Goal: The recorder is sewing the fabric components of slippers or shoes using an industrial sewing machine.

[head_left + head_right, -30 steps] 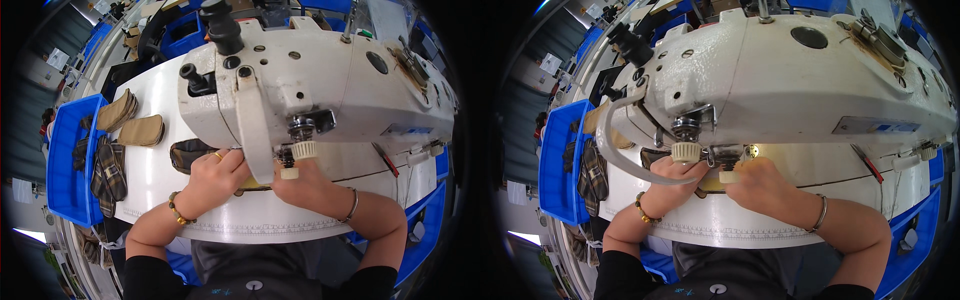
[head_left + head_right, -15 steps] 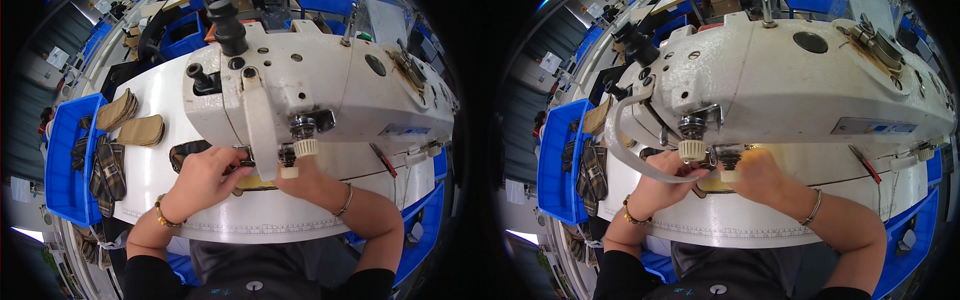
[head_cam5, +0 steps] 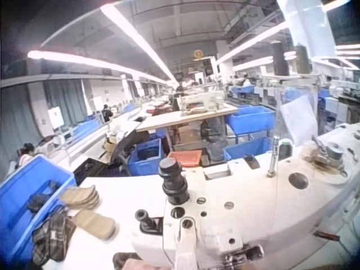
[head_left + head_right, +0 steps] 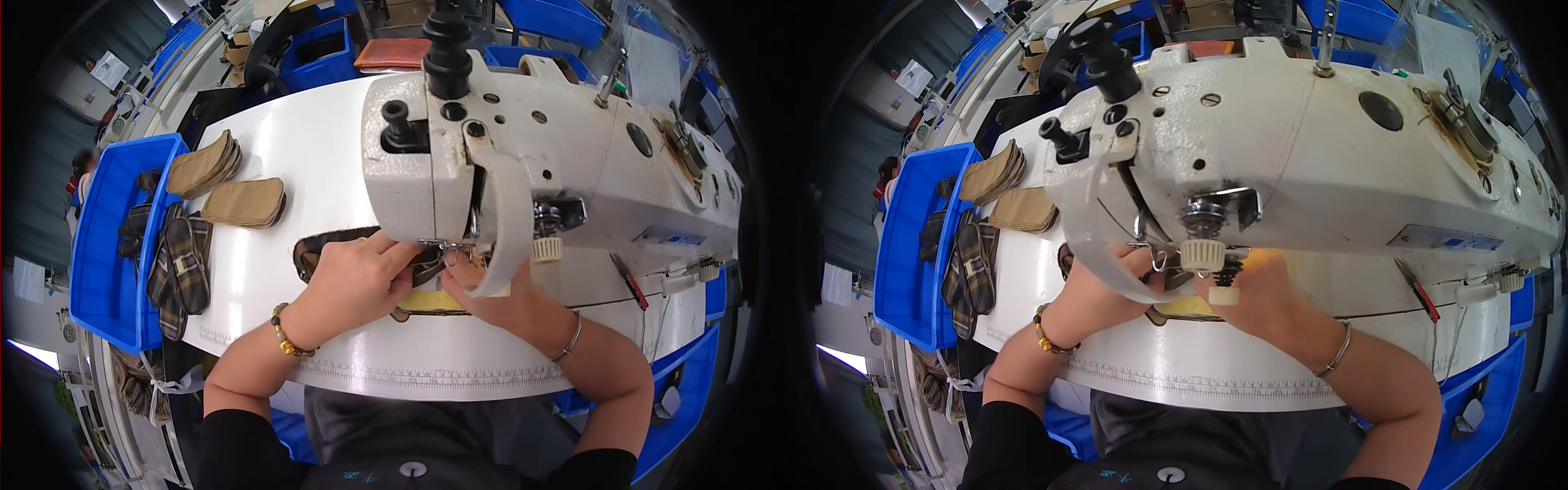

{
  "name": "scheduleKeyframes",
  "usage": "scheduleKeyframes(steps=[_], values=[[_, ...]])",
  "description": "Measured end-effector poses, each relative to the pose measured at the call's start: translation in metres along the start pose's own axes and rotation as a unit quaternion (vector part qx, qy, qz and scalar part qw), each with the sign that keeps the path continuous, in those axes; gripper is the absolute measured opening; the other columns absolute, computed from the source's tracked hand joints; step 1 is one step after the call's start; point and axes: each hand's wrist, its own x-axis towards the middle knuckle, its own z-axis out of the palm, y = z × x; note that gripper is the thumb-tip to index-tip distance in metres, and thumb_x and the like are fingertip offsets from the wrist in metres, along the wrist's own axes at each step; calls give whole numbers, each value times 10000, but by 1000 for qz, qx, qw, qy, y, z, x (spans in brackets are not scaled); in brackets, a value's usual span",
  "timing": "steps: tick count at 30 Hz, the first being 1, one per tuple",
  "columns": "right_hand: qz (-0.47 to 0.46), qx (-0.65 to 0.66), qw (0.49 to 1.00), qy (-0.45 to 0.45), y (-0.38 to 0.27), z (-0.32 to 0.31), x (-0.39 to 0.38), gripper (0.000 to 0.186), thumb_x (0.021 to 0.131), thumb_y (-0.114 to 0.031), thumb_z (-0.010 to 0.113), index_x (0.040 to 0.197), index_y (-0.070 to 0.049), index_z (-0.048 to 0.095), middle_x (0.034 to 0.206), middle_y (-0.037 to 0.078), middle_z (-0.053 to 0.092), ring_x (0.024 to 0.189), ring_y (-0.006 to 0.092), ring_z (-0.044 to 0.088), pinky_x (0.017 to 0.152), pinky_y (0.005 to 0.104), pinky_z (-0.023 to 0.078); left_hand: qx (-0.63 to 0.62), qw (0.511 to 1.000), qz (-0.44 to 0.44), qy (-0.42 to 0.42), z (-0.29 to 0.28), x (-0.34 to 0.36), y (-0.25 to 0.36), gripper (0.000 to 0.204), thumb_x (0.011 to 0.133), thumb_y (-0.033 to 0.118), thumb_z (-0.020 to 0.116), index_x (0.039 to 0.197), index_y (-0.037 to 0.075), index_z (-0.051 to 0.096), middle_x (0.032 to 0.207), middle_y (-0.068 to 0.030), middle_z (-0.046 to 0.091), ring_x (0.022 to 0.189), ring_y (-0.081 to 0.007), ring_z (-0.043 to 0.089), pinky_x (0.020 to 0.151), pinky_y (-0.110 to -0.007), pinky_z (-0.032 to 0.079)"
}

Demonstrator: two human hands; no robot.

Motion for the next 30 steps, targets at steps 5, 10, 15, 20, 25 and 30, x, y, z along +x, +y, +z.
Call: scheduleKeyframes(steps=[5, 10, 15, 20, 25, 30], values=[[55, 114, 992, -27, 0, 1, -3, 26, 773, -86, 653, 767, -108, 640, 658, 74, 639, 598, 257, 651, 518, 388, 497, 46, 989, 67, 121, 5, 11, -14, 207, 739, 75, 678, 945, 60, 668, 808, -79, 651, 647, -247, 660, 548, -320, 518], [-35, 27, 998, -53, 2, -4, -4, 80, 791, -80, 629, 742, -106, 570, 619, 56, 583, 573, 249, 622, 499, 378, 475, -204, 972, -105, 48, 10, 23, -39, 236, 799, 26, 654, 1033, -7, 659, 888, -161, 709, 640, -250, 689, 613, -347, 543], [-54, -27, 998, -23, -4, -6, 4, 80, 777, -93, 634, 795, -126, 564, 641, 34, 564, 567, 233, 613, 474, 357, 467, -238, 964, -119, 9, 8, 16, -33, 244, 793, -35, 614, 1026, 8, 676, 929, -158, 691, 721, -228, 699, 655, -329, 540], [-168, -106, 972, -125, -10, -9, -5, 67, 802, -127, 611, 836, -117, 554, 710, 6, 550, 589, 153, 617, 446, 329, 476, -244, 965, -95, 4, 10, 13, -29, 168, 735, -97, 586, 808, -2, 703, 937, -124, 665, 709, -273, 653, 675, -350, 540], [-190, -54, 967, -159, -27, -10, -16, 163, 745, -142, 667, 757, -100, 511, 689, 35, 484, 568, 165, 568, 527, 310, 481, -176, 983, -44, 7, 9, 14, -31, 137, 705, -57, 621, 754, 39, 706, 927, -85, 663, 798, -244, 632, 654, -358, 531], [-201, -100, 969, -108, -24, -9, -16, 136, 738, -129, 645, 776, -102, 517, 701, 30, 489, 579, 144, 572, 521, 295, 477, -48, 993, 85, 61, 8, 9, -17, 101, 664, 41, 689, 757, 81, 696, 935, -18, 665, 857, -183, 612, 682, -347, 532]])
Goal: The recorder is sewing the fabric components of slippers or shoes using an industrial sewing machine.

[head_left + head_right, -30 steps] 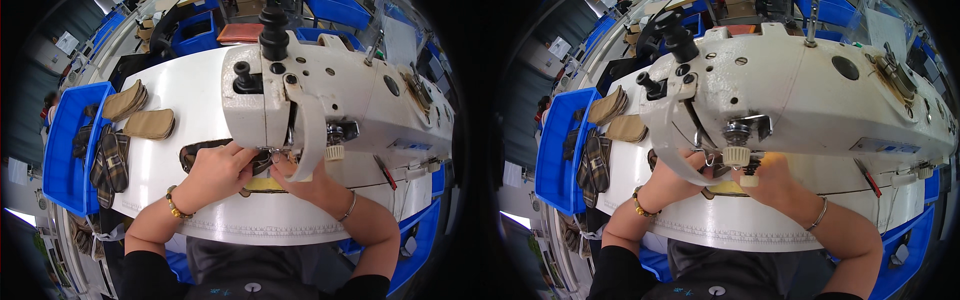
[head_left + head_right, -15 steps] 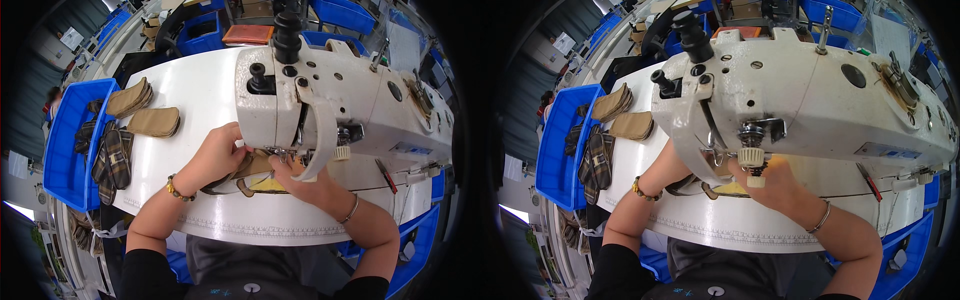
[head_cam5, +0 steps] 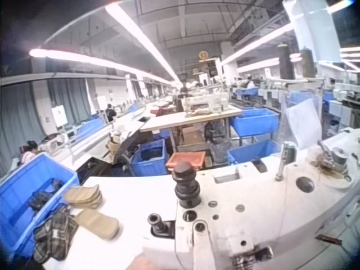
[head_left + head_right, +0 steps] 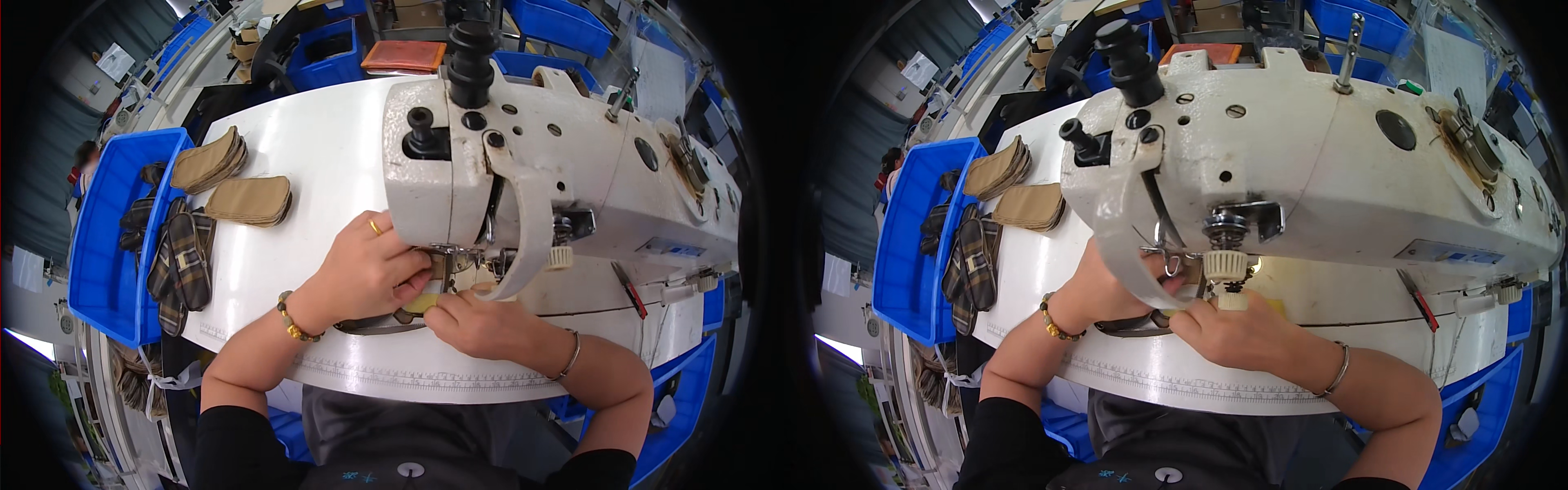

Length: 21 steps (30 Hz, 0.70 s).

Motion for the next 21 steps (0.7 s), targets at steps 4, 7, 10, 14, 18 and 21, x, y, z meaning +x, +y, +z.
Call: scheduleKeyframes(steps=[4, 7, 10, 14, 18, 21], values=[[-25, -34, 995, 90, 4, 6, 3, 86, 730, -162, 632, 737, -155, 547, 687, -30, 473, 549, 67, 517, 422, 241, 365, 7, 981, 179, 70, 15, 0, 2, 144, 699, 145, 642, 826, 85, 676, 906, 3, 639, 853, -178, 612, 756, -312, 504], [-33, -42, 994, 97, 3, 0, 4, 67, 719, -157, 634, 747, -147, 574, 692, -45, 465, 557, 53, 508, 428, 236, 365, 18, 989, 144, 16, 12, -1, 3, 154, 687, 163, 666, 820, 86, 666, 881, 1, 632, 839, -173, 617, 732, -298, 496], [-33, -45, 993, 104, 3, -7, 6, 74, 713, -154, 639, 776, -133, 607, 697, -52, 463, 559, 49, 504, 430, 230, 365, 32, 993, 80, -84, 5, -1, 9, 211, 671, 194, 690, 848, 86, 652, 828, 0, 607, 821, -171, 616, 731, -300, 498], [-39, -46, 985, 161, 5, -6, 8, 117, 709, -148, 648, 821, -116, 643, 709, -49, 474, 541, 51, 495, 427, 221, 362, 58, 995, 65, -56, 8, 1, 15, 236, 691, 183, 708, 900, 94, 644, 786, 3, 577, 722, -176, 610, 679, -297, 503], [-21, -61, 982, 179, 1, -14, 9, 118, 718, -130, 647, 832, -100, 647, 743, -36, 519, 537, 55, 496, 428, 226, 372, 58, 996, 44, -53, 13, -2, 13, 182, 733, 148, 701, 904, 98, 661, 767, -4, 606, 658, -196, 620, 604, -318, 515], [-2, -55, 992, 112, 0, -15, 3, 111, 725, -112, 645, 832, -82, 643, 792, -4, 584, 533, 70, 508, 434, 235, 391, 5, 993, -55, -106, 8, -1, 8, 201, 732, 121, 694, 933, 106, 700, 754, -14, 646, 679, -221, 641, 593, -340, 526]])
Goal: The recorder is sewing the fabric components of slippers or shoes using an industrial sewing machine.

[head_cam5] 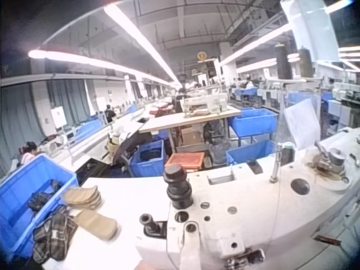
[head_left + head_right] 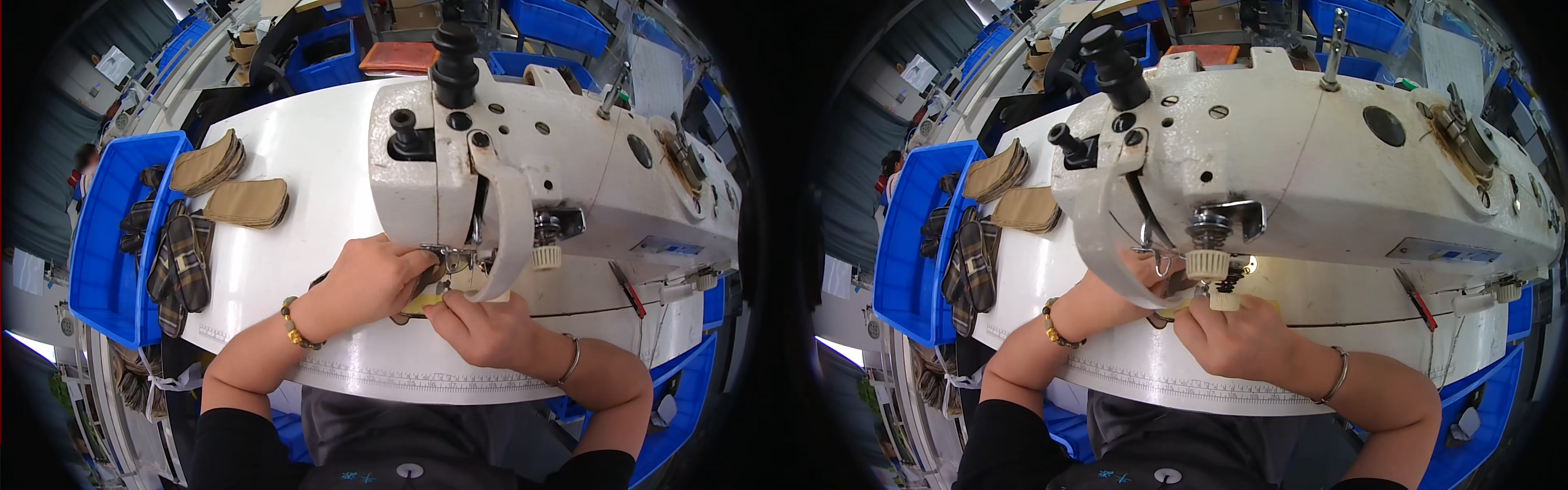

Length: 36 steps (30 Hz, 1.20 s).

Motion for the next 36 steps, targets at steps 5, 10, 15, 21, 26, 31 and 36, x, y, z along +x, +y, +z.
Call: scheduleKeyframes(steps=[5, 10, 15, 21, 26, 31, 36], values=[[95, 18, 991, -96, -5, 12, -10, 87, 710, -99, 638, 764, -76, 573, 738, 73, 645, 439, 133, 527, 367, 286, 378, -42, 999, 2, 14, 0, -2, -7, 280, 720, 82, 687, 990, 134, 746, 774, -8, 669, 712, -237, 651, 621, -341, 529], [78, 31, 993, -89, -6, 12, -5, 105, 701, -105, 632, 768, -77, 556, 682, 73, 632, 404, 142, 518, 346, 312, 365, 44, 994, 74, 63, 9, -6, -5, 293, 707, 108, 710, 994, 144, 760, 899, 31, 650, 883, -191, 631, 807, -318, 494], [85, 51, 990, -104, -8, 13, -6, 98, 701, -110, 628, 772, -84, 565, 693, 58, 620, 410, 130, 517, 351, 308, 366, 30, 996, 70, 38, 9, -6, -4, 315, 686, 131, 705, 997, 128, 755, 945, 33, 637, 939, -177, 608, 848, -305, 462], [71, 25, 994, -82, -6, 14, -7, 74, 714, -107, 623, 769, -91, 576, 666, 26, 567, 415, 118, 506, 363, 290, 359, 38, 996, 74, 11, 8, -4, 0, 355, 668, 145, 711, 1019, 110, 747, 950, 21, 653, 931, -189, 616, 775, -292, 510], [79, 48, 992, -90, -8, 13, -8, 72, 727, -101, 621, 778, -90, 572, 647, 23, 574, 422, 113, 518, 379, 273, 369, 10, 999, 46, 5, 8, -2, 1, 346, 693, 130, 710, 1037, 116, 744, 961, 1, 659, 908, -217, 627, 730, -314, 532], [71, 16, 992, -100, -5, 12, -6, 90, 726, -100, 630, 783, -78, 565, 627, 24, 579, 424, 121, 534, 384, 281, 380, 16, 1000, 12, -15, 3, 2, 4, 300, 741, 110, 698, 1037, 119, 745, 922, -22, 658, 878, -252, 641, 661, -344, 543], [95, -14, 982, -163, -9, 5, -5, 57, 724, -80, 627, 748, -86, 576, 927, 80, 691, 670, 180, 668, 524, 322, 532, 12, 999, -29, -44, -7, 4, 7, 238, 759, 124, 699, 990, 134, 760, 868, -26, 652, 846, -252, 650, 609, -339, 532]])
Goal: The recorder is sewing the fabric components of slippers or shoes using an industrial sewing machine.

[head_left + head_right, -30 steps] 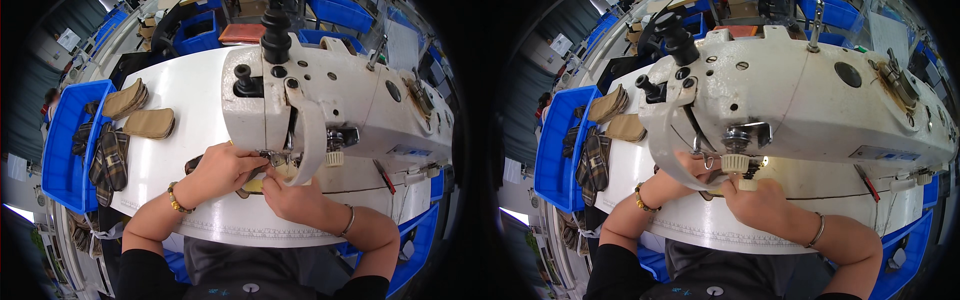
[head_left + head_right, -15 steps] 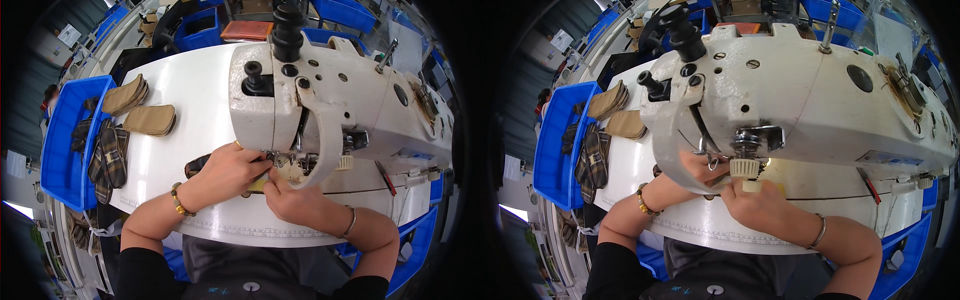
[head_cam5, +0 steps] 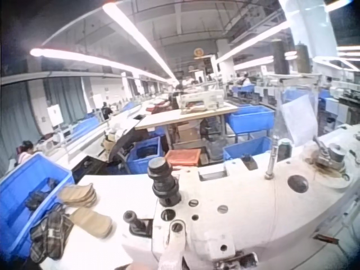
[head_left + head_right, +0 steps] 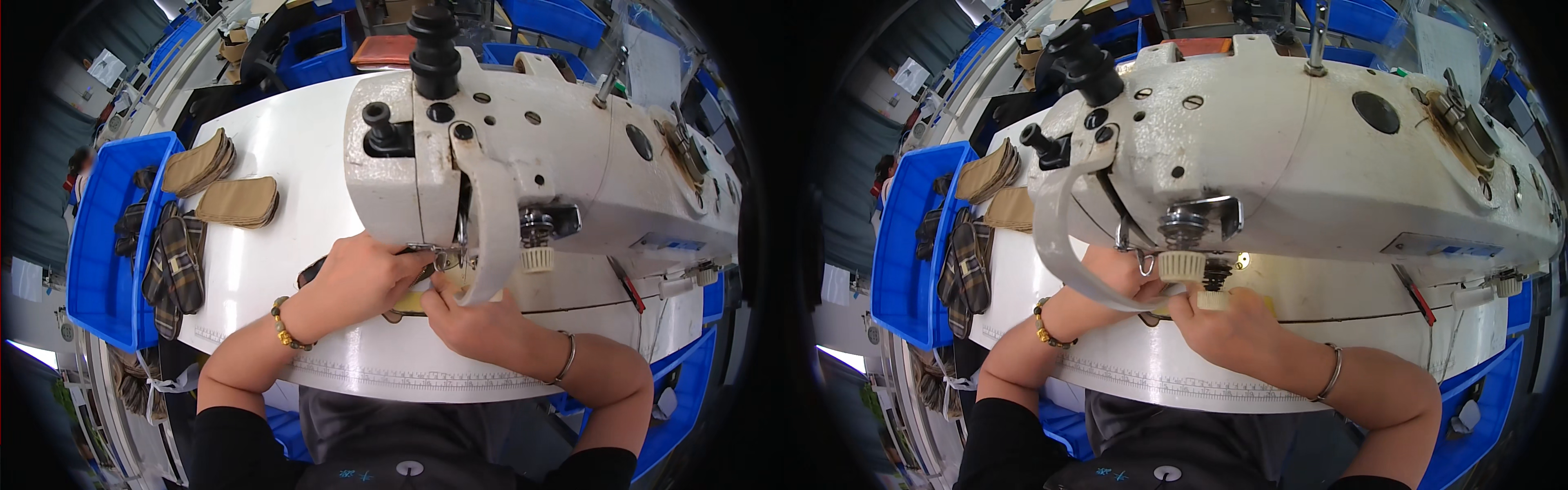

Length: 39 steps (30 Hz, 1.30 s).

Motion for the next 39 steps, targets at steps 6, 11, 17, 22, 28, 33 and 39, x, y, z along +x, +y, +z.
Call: scheduleKeyframes(steps=[6, 11, 17, 22, 28, 33, 39], values=[[-1, 7, 1000, 23, 1, 0, 2, 68, 733, -88, 640, 778, -84, 589, 963, 88, 701, 712, 188, 680, 534, 311, 538, 31, 995, 59, 72, -1, 0, -3, 219, 748, 138, 714, 960, 147, 769, 887, -31, 659, 791, -237, 644, 602, -336, 519], [9, 12, 1000, 13, 0, 1, 1, 81, 728, -73, 647, 795, -76, 602, 972, 91, 687, 727, 199, 675, 542, 310, 536, 26, 997, 46, 58, -1, -1, -3, 209, 749, 142, 716, 950, 142, 771, 877, -36, 651, 772, -234, 640, 602, -345, 519], [15, -19, 1000, 6, -1, 2, -1, 78, 751, -66, 641, 826, -75, 619, 940, 70, 678, 740, 194, 671, 586, 324, 544, 21, 999, 21, 28, -1, -2, 0, 226, 795, 163, 700, 1013, 132, 752, 877, -40, 645, 773, -238, 642, 571, -351, 520], [11, -45, 998, 39, 7, 7, 4, 126, 746, -54, 626, 870, -72, 612, 792, 49, 627, 619, 178, 630, 511, 316, 493, 23, 1000, 3, 13, -1, -1, 4, 240, 812, 183, 694, 1041, 125, 738, 868, -45, 637, 761, -243, 644, 563, -359, 520], [14, 19, 998, 67, 9, 10, 3, 161, 734, -53, 616, 894, -52, 610, 618, 28, 567, 511, 189, 603, 450, 331, 461, 24, 1000, 1, -2, -2, -1, 4, 250, 798, 208, 693, 1031, 128, 740, 812, -52, 653, 716, -267, 657, 550, -366, 520], [9, 20, 999, 48, 10, 10, 0, 189, 738, -53, 619, 926, -39, 630, 609, 38, 563, 512, 199, 601, 469, 358, 469, 10, 1000, 2, 29, -2, -1, -2, 219, 786, 190, 679, 984, 128, 752, 785, -76, 681, 689, -295, 661, 561, -388, 526], [36, 78, 994, 69, 11, 20, 2, 227, 764, -55, 614, 989, -46, 640, 609, 41, 570, 514, 193, 601, 469, 354, 477, -2, 999, -10, 46, 2, 0, -3, 195, 773, 184, 669, 937, 132, 763, 753, -100, 677, 681, -312, 657, 563, -397, 521]])
